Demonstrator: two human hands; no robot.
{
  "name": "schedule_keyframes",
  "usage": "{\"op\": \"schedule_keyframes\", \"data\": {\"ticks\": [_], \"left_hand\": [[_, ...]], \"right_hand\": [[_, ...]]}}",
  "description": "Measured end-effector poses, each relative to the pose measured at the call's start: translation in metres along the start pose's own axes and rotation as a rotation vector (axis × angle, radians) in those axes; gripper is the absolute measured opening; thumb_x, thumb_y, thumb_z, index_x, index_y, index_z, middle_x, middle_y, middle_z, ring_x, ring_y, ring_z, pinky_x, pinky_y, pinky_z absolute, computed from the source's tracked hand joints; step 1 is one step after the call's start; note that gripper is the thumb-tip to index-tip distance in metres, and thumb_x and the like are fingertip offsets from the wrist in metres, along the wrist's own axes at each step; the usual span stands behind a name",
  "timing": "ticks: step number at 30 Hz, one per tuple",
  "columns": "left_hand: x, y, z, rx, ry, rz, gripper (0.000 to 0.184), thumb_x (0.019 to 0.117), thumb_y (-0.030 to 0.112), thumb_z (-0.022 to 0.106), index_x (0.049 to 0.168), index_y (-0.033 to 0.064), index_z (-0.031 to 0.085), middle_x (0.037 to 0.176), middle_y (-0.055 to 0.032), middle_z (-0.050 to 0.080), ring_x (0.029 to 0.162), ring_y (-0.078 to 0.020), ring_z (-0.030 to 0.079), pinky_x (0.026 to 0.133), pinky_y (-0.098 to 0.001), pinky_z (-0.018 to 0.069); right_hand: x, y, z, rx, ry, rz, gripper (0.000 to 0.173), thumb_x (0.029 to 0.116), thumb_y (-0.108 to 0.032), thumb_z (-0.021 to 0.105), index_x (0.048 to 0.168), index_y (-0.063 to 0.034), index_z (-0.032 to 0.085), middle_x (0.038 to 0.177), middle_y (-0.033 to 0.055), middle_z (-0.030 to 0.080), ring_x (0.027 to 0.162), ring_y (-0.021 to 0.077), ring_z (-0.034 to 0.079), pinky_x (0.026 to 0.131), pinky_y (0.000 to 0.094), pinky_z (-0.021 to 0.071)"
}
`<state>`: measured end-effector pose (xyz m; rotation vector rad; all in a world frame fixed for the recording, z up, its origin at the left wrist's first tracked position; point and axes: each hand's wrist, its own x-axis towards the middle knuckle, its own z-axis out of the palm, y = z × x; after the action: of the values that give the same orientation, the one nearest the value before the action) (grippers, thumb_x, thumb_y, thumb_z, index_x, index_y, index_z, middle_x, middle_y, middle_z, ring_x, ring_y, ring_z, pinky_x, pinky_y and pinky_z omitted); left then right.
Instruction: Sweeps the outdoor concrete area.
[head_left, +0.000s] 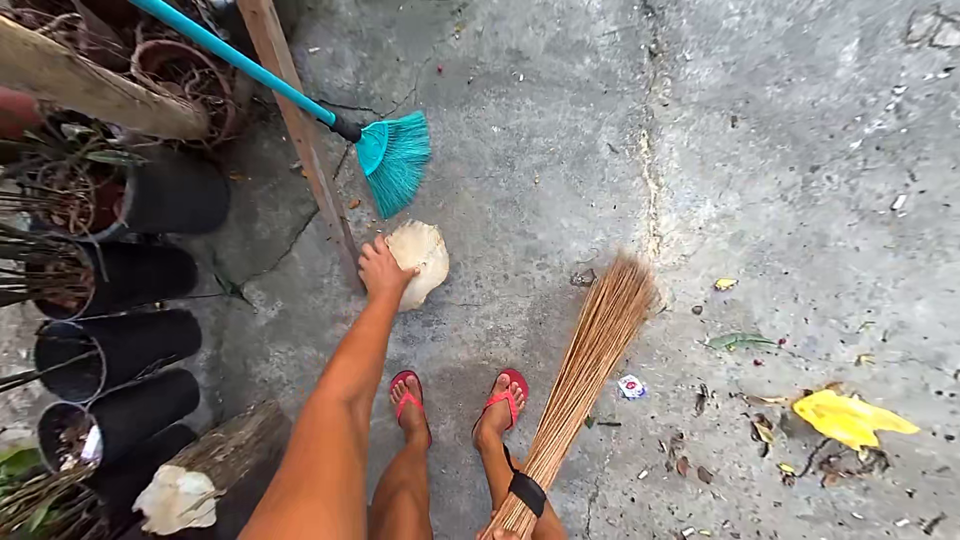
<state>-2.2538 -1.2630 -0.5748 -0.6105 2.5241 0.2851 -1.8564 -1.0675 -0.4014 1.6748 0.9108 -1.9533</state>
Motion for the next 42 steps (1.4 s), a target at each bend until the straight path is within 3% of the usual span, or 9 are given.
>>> {"op": "schedule_keyframes", "data": {"ticks": [10,15,20,25,28,32,36,38,42], "left_hand": [[-0.112,-0.046,0.05,-0.594,0.179,-0.736,0.076,0.0923,0.036,0.078,0.146,-0.0004,0.039,0.134,-0.0278,0.06,0.121,-0.0398,0.063,0.099,-0.0534,0.0532],[-0.127,-0.136,0.071,-0.669,0.15,-1.062,0.091,0.0915,0.025,0.076,0.155,-0.0071,0.021,0.15,-0.034,0.041,0.134,-0.0425,0.052,0.102,-0.0502,0.0535],[-0.115,-0.187,0.047,-0.434,0.383,-0.54,0.079,0.0875,0.027,0.076,0.152,0.0001,0.041,0.155,-0.0315,0.038,0.143,-0.0461,0.04,0.116,-0.0563,0.0381],[-0.002,-0.178,0.0,-0.116,-0.177,-0.059,0.079,0.0893,0.069,0.065,0.149,0.0179,0.054,0.163,-0.0211,0.036,0.152,-0.0481,0.026,0.116,-0.0795,0.0123],[0.021,-0.18,0.018,-0.198,-0.333,-0.08,0.084,0.0811,0.054,0.083,0.151,0.024,0.047,0.151,-0.0228,0.05,0.137,-0.0484,0.048,0.105,-0.078,0.0358],[0.013,-0.211,0.032,-0.229,-0.285,-0.165,0.097,0.0835,0.056,0.08,0.162,0.0341,0.028,0.163,-0.0214,0.033,0.143,-0.0516,0.038,0.107,-0.0776,0.0341],[-0.051,-0.296,0.056,-0.482,-0.249,-0.353,0.08,0.0954,0.044,0.072,0.159,0.0124,0.036,0.153,-0.029,0.045,0.139,-0.047,0.047,0.112,-0.0664,0.039],[-0.114,-0.335,0.082,-0.64,-0.381,-0.594,0.075,0.1017,0.043,0.064,0.161,0.0124,0.028,0.149,-0.0294,0.048,0.129,-0.0459,0.055,0.102,-0.0629,0.0482],[-0.249,-0.355,0.13,-0.959,-0.647,-0.994,0.069,0.1063,0.057,0.043,0.159,0.0158,0.03,0.153,-0.0214,0.047,0.132,-0.0427,0.053,0.101,-0.0621,0.047]], "right_hand": [[-0.022,0.015,0.003,0.015,0.091,0.017,0.024,0.0955,-0.011,0.045,0.116,0.0017,0.048,0.077,0.0116,0.07,0.065,0.0208,0.072,0.063,0.0374,0.0628],[-0.025,0.021,-0.004,-0.009,0.097,0.039,0.025,0.0968,-0.012,0.044,0.117,0.0012,0.047,0.08,0.0127,0.07,0.067,0.0221,0.071,0.064,0.0387,0.0627],[-0.026,0.027,-0.006,-0.031,0.125,0.054,0.026,0.0965,-0.012,0.043,0.12,0.0005,0.045,0.081,0.0125,0.069,0.067,0.0223,0.071,0.064,0.0389,0.0626],[-0.016,0.037,-0.022,-0.033,0.035,0.007,0.024,0.095,-0.015,0.044,0.114,-0.0019,0.049,0.083,0.0098,0.072,0.072,0.0215,0.073,0.069,0.0403,0.0629],[-0.018,0.04,-0.019,-0.059,0.012,0.024,0.025,0.0967,-0.018,0.042,0.117,-0.0039,0.047,0.084,0.0085,0.071,0.072,0.0204,0.072,0.069,0.0397,0.0631],[-0.015,0.042,-0.015,-0.058,-0.001,0.024,0.025,0.0958,-0.019,0.044,0.116,-0.0048,0.047,0.084,0.009,0.072,0.072,0.0211,0.073,0.069,0.0393,0.0629],[-0.017,0.047,-0.009,-0.08,0.015,0.033,0.025,0.0969,-0.019,0.044,0.117,-0.0043,0.047,0.083,0.0094,0.072,0.071,0.0205,0.073,0.069,0.0379,0.063],[-0.02,0.044,-0.007,-0.064,-0.019,0.035,0.025,0.0968,-0.021,0.042,0.116,-0.0052,0.046,0.083,0.0088,0.072,0.073,0.0204,0.073,0.07,0.0374,0.0627],[-0.03,0.008,0.001,0.143,-0.135,0.182,0.067,0.0958,-0.074,0.038,0.108,-0.0157,0.069,0.089,0.0114,0.075,0.081,0.0302,0.075,0.081,0.054,0.0615]]}}
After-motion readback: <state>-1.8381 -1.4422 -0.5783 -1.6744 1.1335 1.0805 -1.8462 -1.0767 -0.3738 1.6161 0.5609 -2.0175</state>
